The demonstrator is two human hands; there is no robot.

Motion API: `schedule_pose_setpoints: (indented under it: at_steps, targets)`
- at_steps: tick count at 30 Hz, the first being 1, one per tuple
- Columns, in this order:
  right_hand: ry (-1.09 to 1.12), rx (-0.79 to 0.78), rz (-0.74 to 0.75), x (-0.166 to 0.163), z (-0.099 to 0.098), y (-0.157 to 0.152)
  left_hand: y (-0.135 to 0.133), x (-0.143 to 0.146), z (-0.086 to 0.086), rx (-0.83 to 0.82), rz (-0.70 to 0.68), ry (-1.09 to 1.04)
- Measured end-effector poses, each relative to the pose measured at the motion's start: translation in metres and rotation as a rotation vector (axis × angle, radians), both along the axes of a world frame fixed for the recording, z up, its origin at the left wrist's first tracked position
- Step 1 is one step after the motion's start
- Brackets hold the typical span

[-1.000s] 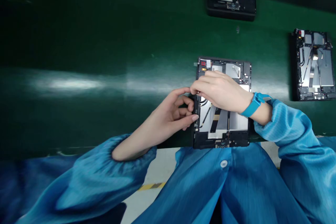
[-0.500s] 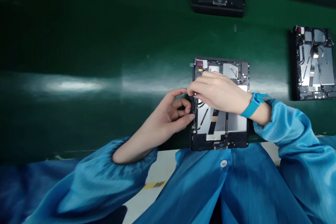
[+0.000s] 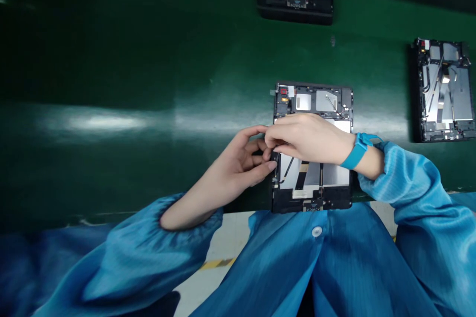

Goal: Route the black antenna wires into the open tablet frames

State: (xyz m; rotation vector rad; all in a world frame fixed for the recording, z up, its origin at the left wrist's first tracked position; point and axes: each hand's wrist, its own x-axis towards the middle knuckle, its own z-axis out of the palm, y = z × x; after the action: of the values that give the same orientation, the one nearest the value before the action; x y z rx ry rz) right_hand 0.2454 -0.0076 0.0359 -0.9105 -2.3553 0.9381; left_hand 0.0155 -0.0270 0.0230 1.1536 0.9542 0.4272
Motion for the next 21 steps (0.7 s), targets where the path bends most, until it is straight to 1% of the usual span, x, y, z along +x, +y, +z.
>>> schedule_pose_setpoints:
  at_steps: [3, 10, 17, 21]
  targets:
    - [-0.028, -0.029, 0.039, 0.002, 0.004, 0.001, 0.001, -0.001, 0.0, 0.003, -0.014, -0.005]
    - [-0.073, -0.131, 0.048, 0.006, 0.015, 0.003, 0.003, -0.002, 0.002, -0.005, -0.019, -0.009]
    - [-0.121, -0.115, 0.013, 0.003, 0.01, 0.003, 0.001, -0.002, -0.003, 0.007, -0.01, -0.015]
    - [-0.132, -0.144, 0.043, 0.004, 0.015, 0.003, 0.0, -0.003, -0.005, 0.027, -0.017, 0.004]
